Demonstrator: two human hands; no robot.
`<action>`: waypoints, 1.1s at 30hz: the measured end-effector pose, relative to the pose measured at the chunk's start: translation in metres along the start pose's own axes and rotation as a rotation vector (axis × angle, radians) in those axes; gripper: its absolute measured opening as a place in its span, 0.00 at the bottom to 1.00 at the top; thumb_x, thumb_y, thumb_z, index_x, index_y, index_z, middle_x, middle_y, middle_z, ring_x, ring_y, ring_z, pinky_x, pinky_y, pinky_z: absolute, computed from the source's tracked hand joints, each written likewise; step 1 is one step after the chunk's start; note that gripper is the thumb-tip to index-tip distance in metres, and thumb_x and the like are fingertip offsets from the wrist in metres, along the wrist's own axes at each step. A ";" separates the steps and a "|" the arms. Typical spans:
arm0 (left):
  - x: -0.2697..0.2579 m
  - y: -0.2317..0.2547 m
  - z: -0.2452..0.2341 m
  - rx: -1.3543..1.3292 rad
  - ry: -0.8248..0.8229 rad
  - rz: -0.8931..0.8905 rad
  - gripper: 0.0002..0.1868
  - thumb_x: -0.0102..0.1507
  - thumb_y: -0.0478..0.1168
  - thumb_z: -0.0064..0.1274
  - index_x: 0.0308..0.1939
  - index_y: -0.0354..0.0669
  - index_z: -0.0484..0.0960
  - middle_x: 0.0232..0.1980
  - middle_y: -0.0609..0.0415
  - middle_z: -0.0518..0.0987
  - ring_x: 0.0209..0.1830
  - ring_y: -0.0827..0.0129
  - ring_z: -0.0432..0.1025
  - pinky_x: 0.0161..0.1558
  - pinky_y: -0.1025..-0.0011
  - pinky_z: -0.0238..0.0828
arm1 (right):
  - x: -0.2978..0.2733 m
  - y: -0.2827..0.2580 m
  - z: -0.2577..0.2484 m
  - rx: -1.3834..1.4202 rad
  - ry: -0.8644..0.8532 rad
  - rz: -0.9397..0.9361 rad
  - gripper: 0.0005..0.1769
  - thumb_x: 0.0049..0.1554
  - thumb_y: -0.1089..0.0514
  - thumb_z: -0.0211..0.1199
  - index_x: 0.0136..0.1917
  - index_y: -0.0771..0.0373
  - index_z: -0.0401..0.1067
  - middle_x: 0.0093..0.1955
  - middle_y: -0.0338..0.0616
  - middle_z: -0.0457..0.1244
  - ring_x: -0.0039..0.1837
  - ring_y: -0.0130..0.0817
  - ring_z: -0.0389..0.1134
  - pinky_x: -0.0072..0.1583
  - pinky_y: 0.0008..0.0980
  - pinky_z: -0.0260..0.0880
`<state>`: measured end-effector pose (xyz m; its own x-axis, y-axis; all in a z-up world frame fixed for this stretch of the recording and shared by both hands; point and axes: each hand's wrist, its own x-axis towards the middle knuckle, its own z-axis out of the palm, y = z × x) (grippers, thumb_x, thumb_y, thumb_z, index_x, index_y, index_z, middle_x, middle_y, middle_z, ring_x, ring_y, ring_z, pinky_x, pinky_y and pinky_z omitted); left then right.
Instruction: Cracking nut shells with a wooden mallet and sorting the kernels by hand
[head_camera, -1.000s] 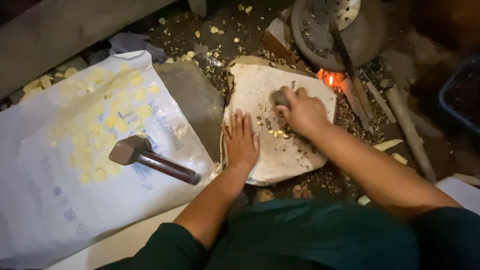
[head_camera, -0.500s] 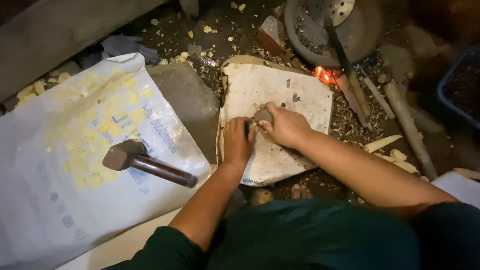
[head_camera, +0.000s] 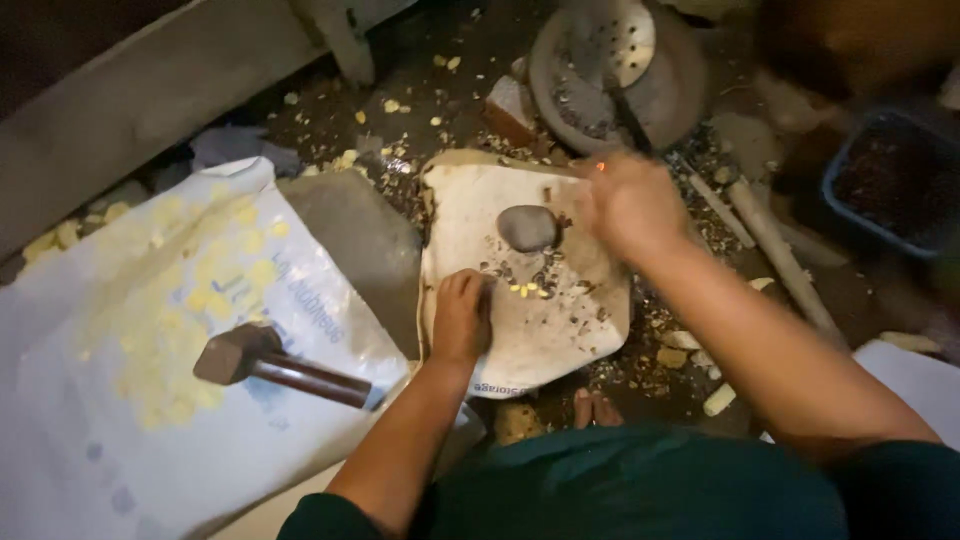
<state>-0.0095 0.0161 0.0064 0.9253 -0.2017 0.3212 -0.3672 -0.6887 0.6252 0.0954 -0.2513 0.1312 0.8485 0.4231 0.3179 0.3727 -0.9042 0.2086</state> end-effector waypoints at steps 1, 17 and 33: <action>0.003 0.004 -0.003 -0.006 -0.005 0.009 0.07 0.65 0.38 0.55 0.47 0.44 0.78 0.48 0.49 0.75 0.53 0.49 0.72 0.57 0.59 0.68 | -0.008 0.024 0.011 -0.007 -0.002 0.009 0.14 0.58 0.43 0.62 0.43 0.53 0.80 0.39 0.44 0.64 0.42 0.46 0.71 0.39 0.43 0.70; 0.008 0.037 0.008 0.139 -0.046 0.049 0.17 0.62 0.41 0.60 0.54 0.50 0.76 0.52 0.50 0.74 0.52 0.49 0.73 0.51 0.53 0.72 | -0.078 0.136 0.027 0.273 -0.571 0.648 0.29 0.61 0.51 0.63 0.73 0.63 0.71 0.63 0.58 0.68 0.60 0.53 0.72 0.60 0.45 0.74; 0.012 0.052 0.000 0.177 -0.079 0.038 0.14 0.64 0.41 0.51 0.53 0.49 0.72 0.52 0.50 0.72 0.54 0.52 0.72 0.53 0.57 0.69 | -0.078 0.113 0.028 1.151 -0.379 1.004 0.24 0.61 0.58 0.64 0.69 0.67 0.70 0.42 0.61 0.68 0.33 0.41 0.69 0.28 0.41 0.70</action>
<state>-0.0175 -0.0223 0.0431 0.9182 -0.2794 0.2808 -0.3861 -0.7898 0.4766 0.0819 -0.3886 0.1040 0.8909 -0.2334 -0.3896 -0.4539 -0.4283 -0.7814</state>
